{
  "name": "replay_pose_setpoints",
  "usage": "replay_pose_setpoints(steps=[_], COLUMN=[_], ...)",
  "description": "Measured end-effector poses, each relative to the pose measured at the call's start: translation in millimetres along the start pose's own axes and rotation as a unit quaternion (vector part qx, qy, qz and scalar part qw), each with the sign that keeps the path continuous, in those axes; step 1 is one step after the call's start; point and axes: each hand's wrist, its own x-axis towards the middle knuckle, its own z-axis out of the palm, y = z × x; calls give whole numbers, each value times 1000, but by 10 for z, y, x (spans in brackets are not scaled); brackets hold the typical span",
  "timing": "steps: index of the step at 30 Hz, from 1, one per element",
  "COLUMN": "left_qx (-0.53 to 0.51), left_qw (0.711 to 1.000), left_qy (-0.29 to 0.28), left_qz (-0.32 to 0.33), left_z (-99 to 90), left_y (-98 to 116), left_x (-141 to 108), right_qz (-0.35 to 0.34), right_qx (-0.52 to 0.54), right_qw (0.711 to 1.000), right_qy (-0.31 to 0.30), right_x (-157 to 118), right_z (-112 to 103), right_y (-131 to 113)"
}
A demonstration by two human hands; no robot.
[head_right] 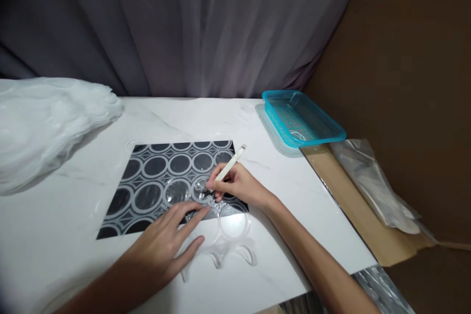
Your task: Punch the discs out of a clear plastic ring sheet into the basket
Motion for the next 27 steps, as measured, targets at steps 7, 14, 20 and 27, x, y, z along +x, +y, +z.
replay_pose_setpoints(steps=[7,14,20,27], left_qx=[-3,23,36,31], left_qw=[1000,1000,999,999], left_qy=[7,5,16,15], left_qz=[-12,-6,-7,-4], left_z=[-30,-4,10,-29], left_y=[-32,-23,-13,-11], left_x=[-59,-60,-59,-33], right_qz=[32,31,20,12], right_qx=[-3,-9,-30,-36], right_qw=[999,999,999,999], right_qy=[-10,-13,-1,-5], right_x=[-2,-11,-53,-47], right_z=[19,9,39,39], right_y=[36,59,17,45])
